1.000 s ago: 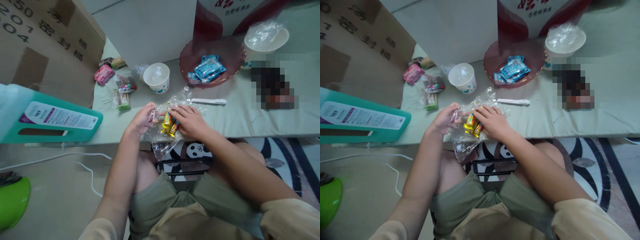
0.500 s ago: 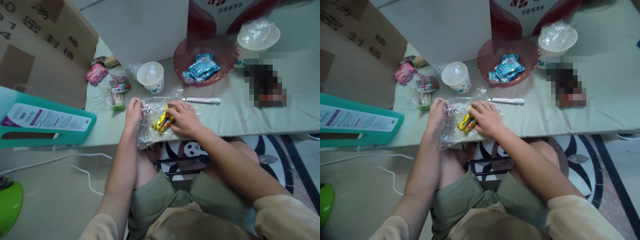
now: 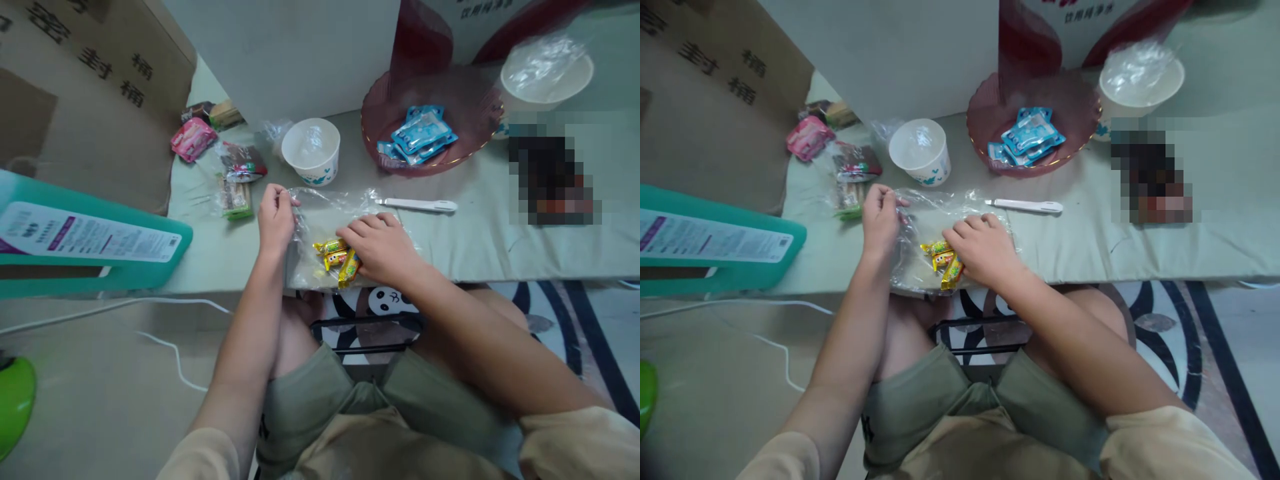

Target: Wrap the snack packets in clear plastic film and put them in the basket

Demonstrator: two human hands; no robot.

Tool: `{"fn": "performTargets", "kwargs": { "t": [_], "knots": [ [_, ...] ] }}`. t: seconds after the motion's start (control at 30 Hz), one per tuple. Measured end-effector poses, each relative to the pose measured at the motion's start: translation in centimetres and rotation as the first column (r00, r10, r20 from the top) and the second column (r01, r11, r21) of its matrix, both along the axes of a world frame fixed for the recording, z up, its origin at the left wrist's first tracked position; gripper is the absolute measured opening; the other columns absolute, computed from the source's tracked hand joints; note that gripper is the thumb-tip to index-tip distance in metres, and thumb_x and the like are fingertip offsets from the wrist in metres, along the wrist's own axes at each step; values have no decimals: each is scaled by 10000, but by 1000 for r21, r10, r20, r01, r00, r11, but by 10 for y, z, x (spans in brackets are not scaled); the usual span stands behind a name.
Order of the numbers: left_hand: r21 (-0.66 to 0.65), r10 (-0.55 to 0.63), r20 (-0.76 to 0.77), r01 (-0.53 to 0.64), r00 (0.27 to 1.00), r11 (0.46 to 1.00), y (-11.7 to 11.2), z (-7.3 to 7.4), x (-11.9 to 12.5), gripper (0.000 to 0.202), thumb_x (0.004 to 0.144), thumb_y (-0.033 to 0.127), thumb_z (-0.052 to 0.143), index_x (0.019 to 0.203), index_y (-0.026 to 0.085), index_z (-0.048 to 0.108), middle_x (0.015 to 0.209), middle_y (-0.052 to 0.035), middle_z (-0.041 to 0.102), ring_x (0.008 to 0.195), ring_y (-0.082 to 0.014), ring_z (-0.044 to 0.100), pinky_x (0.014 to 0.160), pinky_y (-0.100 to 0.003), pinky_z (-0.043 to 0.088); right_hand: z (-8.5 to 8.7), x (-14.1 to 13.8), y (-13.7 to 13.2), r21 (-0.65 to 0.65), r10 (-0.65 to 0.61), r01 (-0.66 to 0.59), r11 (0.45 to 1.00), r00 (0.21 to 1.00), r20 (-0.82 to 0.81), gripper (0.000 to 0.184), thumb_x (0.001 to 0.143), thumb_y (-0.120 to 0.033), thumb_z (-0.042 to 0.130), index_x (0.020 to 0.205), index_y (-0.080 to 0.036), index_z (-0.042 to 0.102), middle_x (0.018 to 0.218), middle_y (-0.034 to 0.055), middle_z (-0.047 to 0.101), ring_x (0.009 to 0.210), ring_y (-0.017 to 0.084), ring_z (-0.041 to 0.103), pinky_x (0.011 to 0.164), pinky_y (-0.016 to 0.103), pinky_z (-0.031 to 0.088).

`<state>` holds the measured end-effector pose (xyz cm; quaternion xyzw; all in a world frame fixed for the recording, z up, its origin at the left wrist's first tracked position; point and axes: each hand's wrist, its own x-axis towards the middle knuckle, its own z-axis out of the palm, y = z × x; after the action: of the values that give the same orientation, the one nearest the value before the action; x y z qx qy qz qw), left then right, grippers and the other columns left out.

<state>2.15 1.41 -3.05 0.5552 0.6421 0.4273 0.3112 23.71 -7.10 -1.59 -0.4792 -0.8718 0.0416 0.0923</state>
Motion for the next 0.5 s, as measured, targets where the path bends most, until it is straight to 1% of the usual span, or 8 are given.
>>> {"fn": "performTargets", "kwargs": {
  "t": [0.07,0.13,0.2,0.27,0.3,0.37,0.43,0.5],
  "knots": [
    [-21,23,-31,-23,999,1000,1,-2,-4,250,987,428,532,836,236,481,762,17,670,476,-88,482,478,-239,378,0,2,-4,27,-1,1,1000,1000,-3,308,896,-190,574,1198,-216,635,1175,95,716,1090,304,585,931,439,341],
    [-43,45,-64,-48,997,998,2,0,-8,194,977,337,521,816,234,486,731,25,658,471,-96,495,482,-239,377,1,5,-6,-8,-15,15,1000,999,-35,308,868,-218,601,1174,-219,641,1181,104,713,1069,309,596,893,433,375],
    [-60,62,-99,-68,993,996,2,2,-10,172,964,259,495,795,230,491,706,29,648,476,-103,513,511,-243,394,2,10,-8,-83,-47,35,996,988,-145,368,813,-244,634,1180,-217,630,1190,111,716,1046,310,614,844,417,411],
    [-87,71,-122,-82,990,993,2,5,-10,170,952,213,477,783,227,495,691,30,652,467,-105,515,527,-248,403,3,17,-7,-165,-126,75,983,938,-323,444,776,-261,628,1216,-204,601,1179,121,723,1014,304,636,809,402,445],
    [-102,69,-125,-82,990,991,2,5,-10,166,948,208,475,785,228,497,693,30,660,459,-105,511,527,-249,402,3,20,-6,-212,-179,96,973,890,-418,442,771,-273,612,1206,-197,592,1143,122,730,980,296,648,788,395,459],
    [-132,70,-122,-86,990,987,3,3,-9,150,943,220,474,795,232,493,693,33,670,432,-105,491,508,-250,389,1,27,-4,-309,-288,119,944,757,-587,373,775,-304,583,1133,-200,584,1040,106,735,896,271,660,748,384,480],
    [-150,68,-117,-85,991,985,6,-1,-9,135,942,250,469,808,239,483,686,38,669,413,-109,476,484,-250,372,-4,34,1,-392,-383,120,912,588,-712,284,782,-328,570,1045,-221,573,970,75,725,846,245,662,733,380,502],
    [-112,-1,-132,-14,991,994,9,-7,-11,134,941,259,446,809,245,465,683,33,664,422,-117,480,474,-249,357,-10,38,4,-436,-446,121,892,404,-799,252,779,-346,569,1007,-239,557,952,54,714,850,231,671,752,388,529]
  ]
}}
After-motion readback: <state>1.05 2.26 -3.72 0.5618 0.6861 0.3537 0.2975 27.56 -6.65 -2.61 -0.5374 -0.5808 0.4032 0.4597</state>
